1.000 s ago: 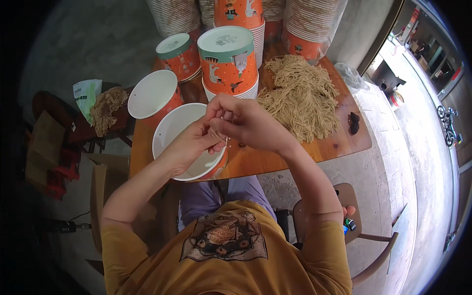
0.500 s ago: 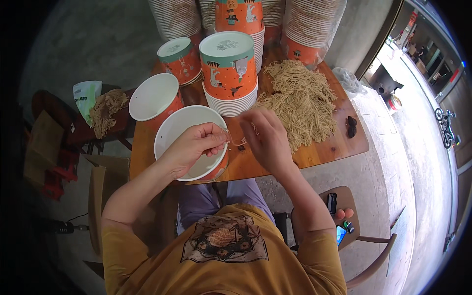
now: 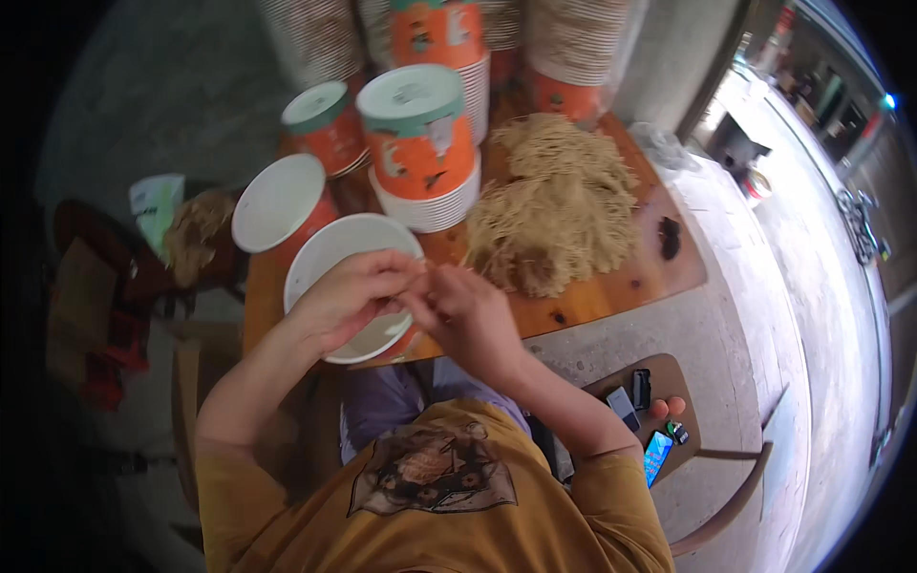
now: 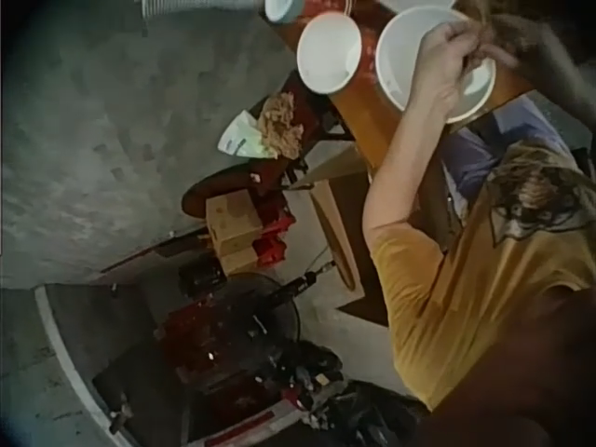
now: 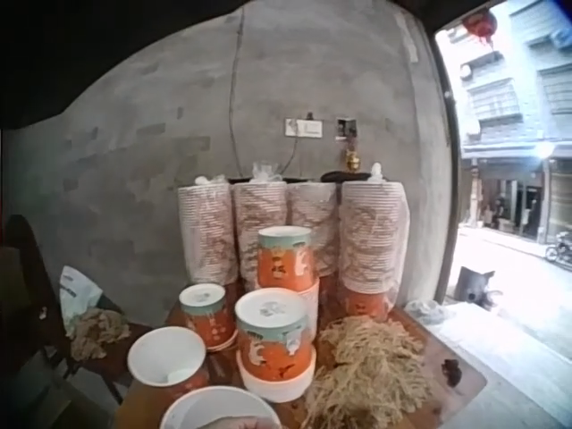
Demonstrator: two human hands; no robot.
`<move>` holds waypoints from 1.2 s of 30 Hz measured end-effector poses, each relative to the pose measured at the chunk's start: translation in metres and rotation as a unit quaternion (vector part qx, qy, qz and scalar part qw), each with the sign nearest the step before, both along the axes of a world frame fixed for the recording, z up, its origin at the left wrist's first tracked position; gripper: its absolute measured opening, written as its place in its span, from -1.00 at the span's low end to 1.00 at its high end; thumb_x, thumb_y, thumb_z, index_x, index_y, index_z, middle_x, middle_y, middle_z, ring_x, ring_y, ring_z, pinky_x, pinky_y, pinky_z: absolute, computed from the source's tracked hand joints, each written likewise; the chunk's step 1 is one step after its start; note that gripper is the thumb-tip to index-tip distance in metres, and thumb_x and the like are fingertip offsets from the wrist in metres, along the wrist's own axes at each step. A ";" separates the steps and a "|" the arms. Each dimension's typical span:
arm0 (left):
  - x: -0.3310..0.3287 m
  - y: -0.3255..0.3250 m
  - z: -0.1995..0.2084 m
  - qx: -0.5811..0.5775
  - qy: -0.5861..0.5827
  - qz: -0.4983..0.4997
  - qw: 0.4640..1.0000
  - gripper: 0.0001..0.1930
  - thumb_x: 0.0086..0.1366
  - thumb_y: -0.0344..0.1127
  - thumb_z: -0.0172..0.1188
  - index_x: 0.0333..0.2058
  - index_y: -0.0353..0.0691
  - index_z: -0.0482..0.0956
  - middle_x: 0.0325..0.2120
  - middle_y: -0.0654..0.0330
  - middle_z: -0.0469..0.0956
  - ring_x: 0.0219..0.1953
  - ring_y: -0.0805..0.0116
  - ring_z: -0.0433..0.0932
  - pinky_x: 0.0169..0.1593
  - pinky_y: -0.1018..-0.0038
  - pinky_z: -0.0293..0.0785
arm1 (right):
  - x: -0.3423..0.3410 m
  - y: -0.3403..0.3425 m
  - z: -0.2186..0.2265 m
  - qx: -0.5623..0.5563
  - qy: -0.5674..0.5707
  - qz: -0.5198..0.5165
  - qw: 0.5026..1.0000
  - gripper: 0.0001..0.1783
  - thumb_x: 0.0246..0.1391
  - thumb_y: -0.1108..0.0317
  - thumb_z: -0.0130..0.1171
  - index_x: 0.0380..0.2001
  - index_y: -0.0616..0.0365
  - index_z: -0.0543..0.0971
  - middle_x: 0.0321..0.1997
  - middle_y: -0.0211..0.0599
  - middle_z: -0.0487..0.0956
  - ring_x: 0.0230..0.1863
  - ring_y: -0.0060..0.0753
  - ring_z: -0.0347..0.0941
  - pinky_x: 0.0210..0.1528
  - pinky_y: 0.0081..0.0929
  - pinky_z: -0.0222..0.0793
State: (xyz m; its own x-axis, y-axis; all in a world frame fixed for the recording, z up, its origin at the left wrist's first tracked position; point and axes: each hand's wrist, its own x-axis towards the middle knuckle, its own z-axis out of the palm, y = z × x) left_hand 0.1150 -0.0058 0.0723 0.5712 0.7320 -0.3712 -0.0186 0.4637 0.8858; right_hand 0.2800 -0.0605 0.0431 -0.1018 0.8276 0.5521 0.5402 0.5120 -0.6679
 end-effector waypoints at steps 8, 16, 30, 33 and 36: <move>0.001 -0.003 0.005 0.033 0.056 0.022 0.998 -0.91 0.29 -0.43 0.04 -0.24 -0.20 0.46 -0.40 0.29 0.49 -0.38 0.56 0.46 -0.28 0.63 0.38 | 0.014 0.021 -0.005 0.106 0.012 0.025 0.994 -0.81 -0.01 0.37 0.20 -0.29 0.11 0.49 -0.27 -0.28 0.47 -0.22 -0.19 0.41 -0.19 -0.34 0.39; 0.007 -0.001 -0.002 0.049 0.019 0.003 0.999 -0.92 0.27 -0.48 0.07 -0.30 -0.19 0.36 -0.44 0.25 0.46 -0.40 0.52 0.46 -0.27 0.58 0.42 | 0.030 0.036 -0.015 0.057 -0.018 0.096 0.994 -0.82 0.01 0.37 0.18 -0.28 0.13 0.48 -0.19 -0.29 0.47 -0.11 -0.18 0.38 -0.04 -0.32 0.33; 0.003 0.005 -0.019 0.277 0.075 -0.021 0.958 -0.79 0.08 -0.58 0.05 -0.30 -0.20 0.33 -0.42 0.32 0.32 -0.33 0.53 0.35 -0.22 0.57 0.34 | 0.033 0.029 -0.012 -0.168 0.191 0.171 0.952 -0.87 0.01 0.51 0.08 -0.33 0.16 0.38 -0.27 -0.46 0.41 -0.29 -0.70 0.31 -0.23 -0.66 0.28; 0.001 0.003 -0.018 0.310 0.085 -0.016 0.947 -0.79 0.10 -0.57 0.06 -0.29 -0.22 0.29 -0.41 0.31 0.31 -0.35 0.53 0.33 -0.18 0.54 0.33 | 0.035 0.032 -0.017 -0.200 0.130 0.151 0.959 -0.84 0.06 0.50 0.04 -0.26 0.17 0.35 -0.35 -0.51 0.37 -0.35 -0.75 0.25 -0.28 -0.69 0.26; -0.003 -0.001 -0.015 0.381 0.124 -0.028 0.916 -0.75 0.14 -0.55 0.06 -0.25 -0.20 0.22 -0.41 0.28 0.30 -0.35 0.49 0.35 -0.18 0.51 0.34 | 0.026 0.026 -0.004 -0.185 0.113 0.137 0.967 -0.84 0.04 0.49 0.07 -0.26 0.19 0.41 -0.43 -0.52 0.35 -0.44 -0.75 0.21 -0.37 -0.69 0.22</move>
